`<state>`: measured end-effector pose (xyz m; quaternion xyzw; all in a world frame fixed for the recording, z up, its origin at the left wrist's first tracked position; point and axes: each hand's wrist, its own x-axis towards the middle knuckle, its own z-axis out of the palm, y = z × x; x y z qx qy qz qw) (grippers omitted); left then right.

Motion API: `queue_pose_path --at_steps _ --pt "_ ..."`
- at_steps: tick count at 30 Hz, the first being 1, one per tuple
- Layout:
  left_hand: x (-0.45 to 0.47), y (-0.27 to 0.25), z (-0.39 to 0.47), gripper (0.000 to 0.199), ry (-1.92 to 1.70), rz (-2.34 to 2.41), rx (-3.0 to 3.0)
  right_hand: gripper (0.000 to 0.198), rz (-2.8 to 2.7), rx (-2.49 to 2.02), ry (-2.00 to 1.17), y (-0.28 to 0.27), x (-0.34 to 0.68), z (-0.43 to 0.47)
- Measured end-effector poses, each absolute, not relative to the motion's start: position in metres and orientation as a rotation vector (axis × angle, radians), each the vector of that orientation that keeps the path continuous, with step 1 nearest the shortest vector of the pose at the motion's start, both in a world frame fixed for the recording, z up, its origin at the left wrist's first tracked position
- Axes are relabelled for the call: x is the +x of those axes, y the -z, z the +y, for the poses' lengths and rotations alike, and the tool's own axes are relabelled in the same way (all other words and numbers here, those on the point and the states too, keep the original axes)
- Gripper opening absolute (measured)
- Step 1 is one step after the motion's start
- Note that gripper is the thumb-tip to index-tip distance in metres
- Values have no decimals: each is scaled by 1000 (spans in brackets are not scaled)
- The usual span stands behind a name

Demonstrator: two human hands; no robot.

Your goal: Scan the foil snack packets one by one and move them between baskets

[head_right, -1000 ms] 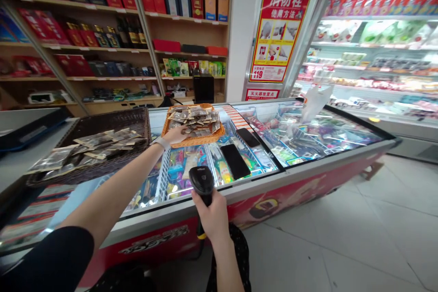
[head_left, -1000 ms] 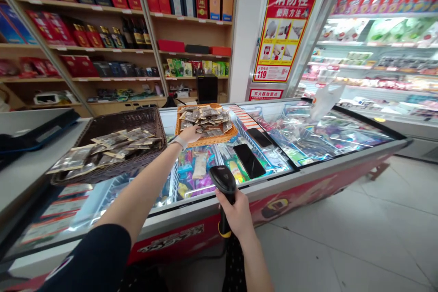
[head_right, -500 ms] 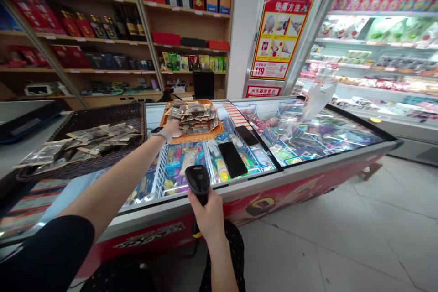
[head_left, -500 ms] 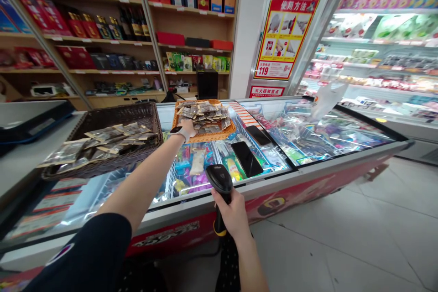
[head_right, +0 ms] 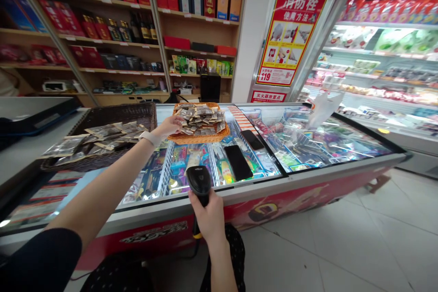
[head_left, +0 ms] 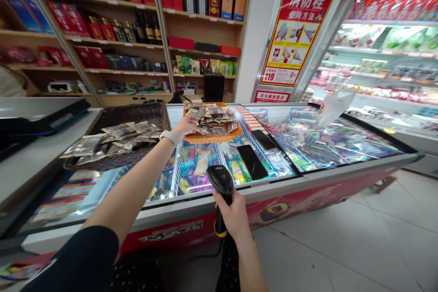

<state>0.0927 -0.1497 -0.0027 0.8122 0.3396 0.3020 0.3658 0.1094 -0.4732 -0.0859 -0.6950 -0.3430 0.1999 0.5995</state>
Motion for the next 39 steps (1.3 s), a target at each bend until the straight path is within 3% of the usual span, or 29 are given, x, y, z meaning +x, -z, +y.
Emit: queue_pose_path --at_steps 8,16,24,39 --pt "25 44 -217 27 -1041 938 2087 47 -839 -1600 -496 78 92 -463" --pt "18 99 -238 49 -1059 968 1771 45 -918 -1632 -500 78 72 -455" --pt "21 109 -230 50 -1047 884 1567 53 -941 -1846 -294 78 71 -447" --pt "18 106 -231 41 -1095 866 1572 53 -940 -1855 -253 76 73 -442"
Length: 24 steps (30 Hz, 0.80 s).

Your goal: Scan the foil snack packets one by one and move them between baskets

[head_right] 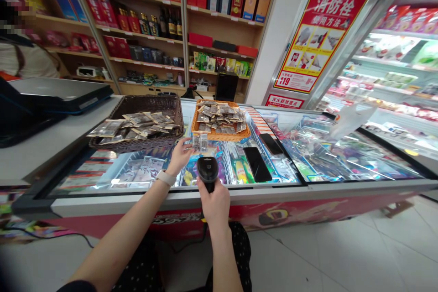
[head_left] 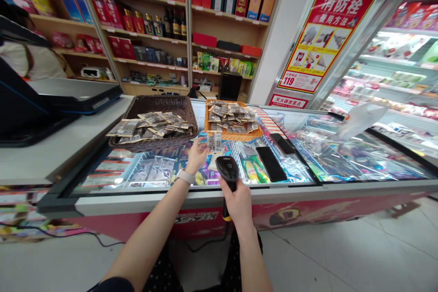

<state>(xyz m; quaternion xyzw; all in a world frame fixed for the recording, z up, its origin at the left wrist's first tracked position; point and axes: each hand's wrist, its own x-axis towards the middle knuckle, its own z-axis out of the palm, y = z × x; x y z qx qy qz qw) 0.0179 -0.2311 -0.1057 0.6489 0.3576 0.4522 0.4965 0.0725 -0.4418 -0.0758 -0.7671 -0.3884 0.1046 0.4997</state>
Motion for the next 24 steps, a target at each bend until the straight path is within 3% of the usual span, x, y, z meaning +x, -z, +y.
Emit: queue_pose_path --at_steps 4,9,14,20,24 --pt "12 94 -235 40 -1141 810 1572 49 -925 -1756 -309 71 71 -441" --pt "-25 41 -217 40 -1349 825 1611 44 -983 -1603 -400 63 59 -429" --pt "-87 -4 -169 35 -1465 1258 1857 38 -1077 -1485 -521 53 33 -414" --pt "-118 15 -137 18 -1064 1677 2292 34 -1131 -1491 -658 54 15 -414" --pt "-118 26 -142 25 -1192 1697 2362 35 -1098 -1516 -651 57 20 -417"
